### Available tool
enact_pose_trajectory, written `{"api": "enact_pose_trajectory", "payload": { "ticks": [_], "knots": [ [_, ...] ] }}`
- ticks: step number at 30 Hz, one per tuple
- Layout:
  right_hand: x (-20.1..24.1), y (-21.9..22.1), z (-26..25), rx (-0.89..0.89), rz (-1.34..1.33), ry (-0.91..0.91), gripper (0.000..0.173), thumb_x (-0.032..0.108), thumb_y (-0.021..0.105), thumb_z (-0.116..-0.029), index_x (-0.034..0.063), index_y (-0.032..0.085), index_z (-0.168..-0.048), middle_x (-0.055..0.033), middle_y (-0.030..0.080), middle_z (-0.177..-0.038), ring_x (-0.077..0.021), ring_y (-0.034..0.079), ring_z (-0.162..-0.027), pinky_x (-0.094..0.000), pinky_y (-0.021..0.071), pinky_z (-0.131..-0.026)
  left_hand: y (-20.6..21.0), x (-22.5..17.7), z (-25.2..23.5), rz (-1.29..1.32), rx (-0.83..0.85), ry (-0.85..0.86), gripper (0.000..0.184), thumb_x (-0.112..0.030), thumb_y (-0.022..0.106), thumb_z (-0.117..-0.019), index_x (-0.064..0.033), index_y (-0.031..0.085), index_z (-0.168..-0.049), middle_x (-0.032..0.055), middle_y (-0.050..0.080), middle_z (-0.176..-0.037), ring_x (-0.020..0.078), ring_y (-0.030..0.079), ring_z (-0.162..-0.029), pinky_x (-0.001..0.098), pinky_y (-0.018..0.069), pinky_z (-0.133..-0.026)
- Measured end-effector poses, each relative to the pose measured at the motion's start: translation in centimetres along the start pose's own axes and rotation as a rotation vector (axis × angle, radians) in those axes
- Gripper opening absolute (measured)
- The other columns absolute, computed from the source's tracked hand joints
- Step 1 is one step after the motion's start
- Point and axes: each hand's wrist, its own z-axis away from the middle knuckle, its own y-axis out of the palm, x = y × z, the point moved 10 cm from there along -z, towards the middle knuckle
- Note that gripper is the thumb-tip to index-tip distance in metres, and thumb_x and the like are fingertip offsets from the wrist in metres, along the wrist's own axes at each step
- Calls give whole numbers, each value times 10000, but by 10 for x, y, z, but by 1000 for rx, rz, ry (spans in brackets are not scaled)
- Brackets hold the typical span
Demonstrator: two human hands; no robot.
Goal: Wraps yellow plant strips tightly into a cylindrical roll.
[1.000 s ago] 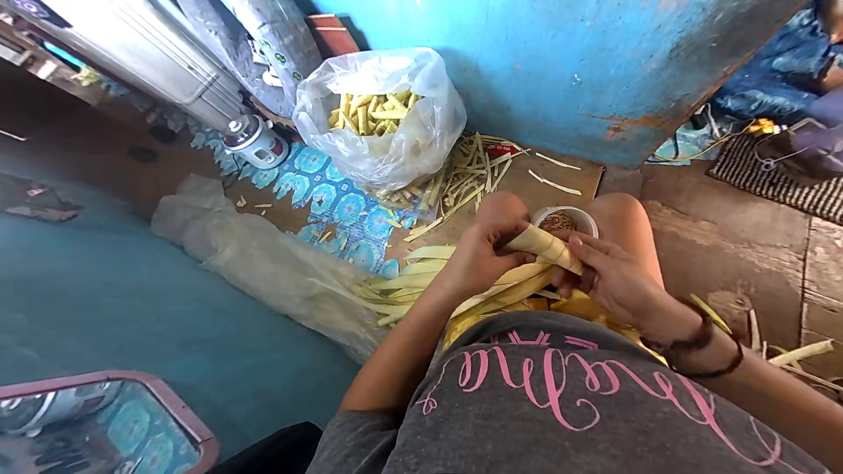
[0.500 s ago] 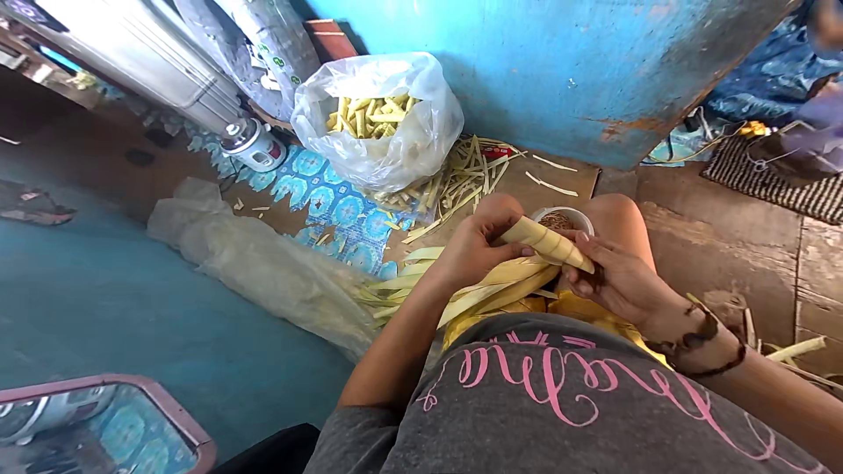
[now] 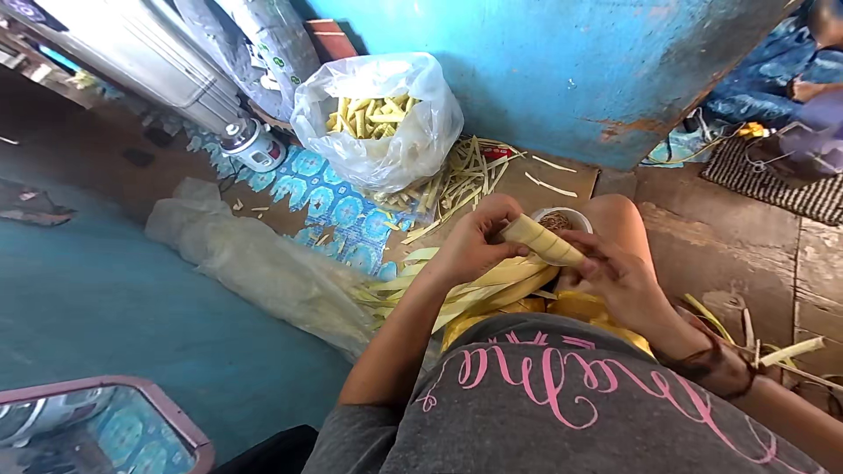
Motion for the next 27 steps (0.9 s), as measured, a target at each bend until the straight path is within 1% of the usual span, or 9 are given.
{"api": "enact_pose_trajectory", "payload": {
  "ticks": [3,6,8,12,16,19,21,25,27],
  "knots": [
    [-23,6,7,-14,-463,410,407,196,265,-1125,77,624,-1275,-3,714,-769,-37,638,-565,-161,542,-522,2,1,0,-26,14,1,200,35,742,-879,-16,669,-1058,58,691,-865,82,643,-712,238,557,-656],
    [2,-6,6,-26,142,-50,468,352,551,-1046,50,567,-1402,-42,704,-1140,-59,679,-928,-239,578,-823,-2,1,0,-37,-12,1,196,39,728,-890,-21,662,-1064,57,689,-858,83,637,-699,233,551,-643],
    [5,-7,8,-45,204,-123,468,340,547,-1048,23,579,-1391,-73,686,-1150,-76,674,-938,-257,583,-835,-1,1,0,-24,-8,-19,258,44,739,-877,-33,644,-1105,60,694,-866,87,644,-695,235,555,-634],
    [-28,1,11,-38,-466,421,422,208,253,-1131,61,622,-1272,-16,721,-798,-45,648,-574,-164,546,-516,3,-1,0,10,35,-22,253,53,729,-881,-30,633,-1099,57,697,-899,78,655,-731,230,565,-671],
    [9,-11,15,-61,231,-168,514,371,566,-1039,-13,574,-1380,-115,689,-1141,-101,663,-925,-276,566,-819,1,-4,0,17,10,-33,285,82,680,-905,-33,601,-1154,70,708,-929,105,687,-742,256,598,-699],
    [-20,-6,16,-6,-319,253,340,164,344,-1104,55,584,-1320,28,730,-906,-4,659,-688,-145,553,-635,2,-8,-1,-13,25,-27,319,62,717,-885,-37,612,-1169,56,703,-924,83,668,-741,240,579,-686],
    [-32,0,21,-5,-539,440,419,231,223,-1126,97,592,-1271,27,695,-739,-16,607,-543,-147,512,-505,5,-6,-2,-10,41,-9,272,58,713,-889,-33,621,-1129,51,692,-915,74,656,-746,233,569,-687],
    [-2,-16,21,-71,156,-128,521,369,563,-1041,-27,576,-1378,-102,686,-1167,-81,671,-959,-257,575,-850,4,-2,-4,13,22,-21,276,71,674,-915,-32,595,-1159,73,701,-915,114,686,-747,266,598,-708],
    [-16,-15,22,-46,-92,76,368,226,468,-1083,-1,584,-1348,-22,724,-1070,-25,686,-831,-183,583,-754,6,-1,-5,29,43,-19,287,59,677,-920,-32,594,-1179,69,702,-917,111,686,-747,262,597,-703]
  ]
}}
